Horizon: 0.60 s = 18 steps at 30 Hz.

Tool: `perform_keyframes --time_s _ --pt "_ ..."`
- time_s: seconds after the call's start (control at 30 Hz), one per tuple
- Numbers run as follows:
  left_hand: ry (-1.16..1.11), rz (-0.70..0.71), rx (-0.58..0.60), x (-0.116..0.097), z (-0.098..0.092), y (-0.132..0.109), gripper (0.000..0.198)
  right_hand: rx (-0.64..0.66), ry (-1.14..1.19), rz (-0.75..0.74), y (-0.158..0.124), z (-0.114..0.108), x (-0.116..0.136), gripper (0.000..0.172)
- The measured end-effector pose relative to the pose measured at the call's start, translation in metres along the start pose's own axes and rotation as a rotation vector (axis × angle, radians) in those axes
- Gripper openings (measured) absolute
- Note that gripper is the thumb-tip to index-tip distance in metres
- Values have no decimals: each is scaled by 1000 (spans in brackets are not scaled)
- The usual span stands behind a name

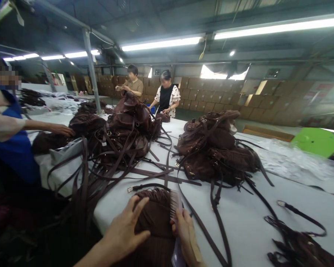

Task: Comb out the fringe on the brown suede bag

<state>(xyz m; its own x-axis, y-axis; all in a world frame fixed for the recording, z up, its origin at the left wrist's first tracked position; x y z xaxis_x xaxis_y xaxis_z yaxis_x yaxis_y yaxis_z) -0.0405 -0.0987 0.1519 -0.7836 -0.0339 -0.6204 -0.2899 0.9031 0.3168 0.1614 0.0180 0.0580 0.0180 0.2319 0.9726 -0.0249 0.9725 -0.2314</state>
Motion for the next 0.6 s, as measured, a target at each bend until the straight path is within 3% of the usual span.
perform_keyframes --time_s 0.07,0.13,0.2,0.23,0.3,0.47,0.6 --pt "186 25 93 1 32 -14 77 18 10 10 -3 3 1 51" --pt "238 9 122 16 56 -15 46 41 20 18 -8 6 3 51" --pt "128 4 96 31 66 -9 19 71 31 17 -15 9 9 54" --pt "25 3 67 37 66 -4 19 98 27 11 -20 12 13 57" --pt "-209 -30 -17 50 55 7 24 175 -15 -16 -29 21 24 63" --pt "-672 -287 -252 84 1 46 36 320 -208 -126 -42 50 57 64" --pt "-849 -297 -262 82 -28 84 40 305 -176 -91 -32 67 71 64"
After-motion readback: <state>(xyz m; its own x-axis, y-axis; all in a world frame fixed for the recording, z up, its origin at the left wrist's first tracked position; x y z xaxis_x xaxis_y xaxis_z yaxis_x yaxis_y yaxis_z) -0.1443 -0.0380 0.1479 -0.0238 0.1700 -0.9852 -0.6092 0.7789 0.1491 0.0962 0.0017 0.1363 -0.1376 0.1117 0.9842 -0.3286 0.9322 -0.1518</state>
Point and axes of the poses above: each hand's wrist, its own y-axis towards the middle knuckle, its own z-axis out of the palm, x = y × z, the point moved 9 cm from there along y, towards the middle knuckle, and after that the axes turned 8 degrees about -x, right-handed, at the moved point
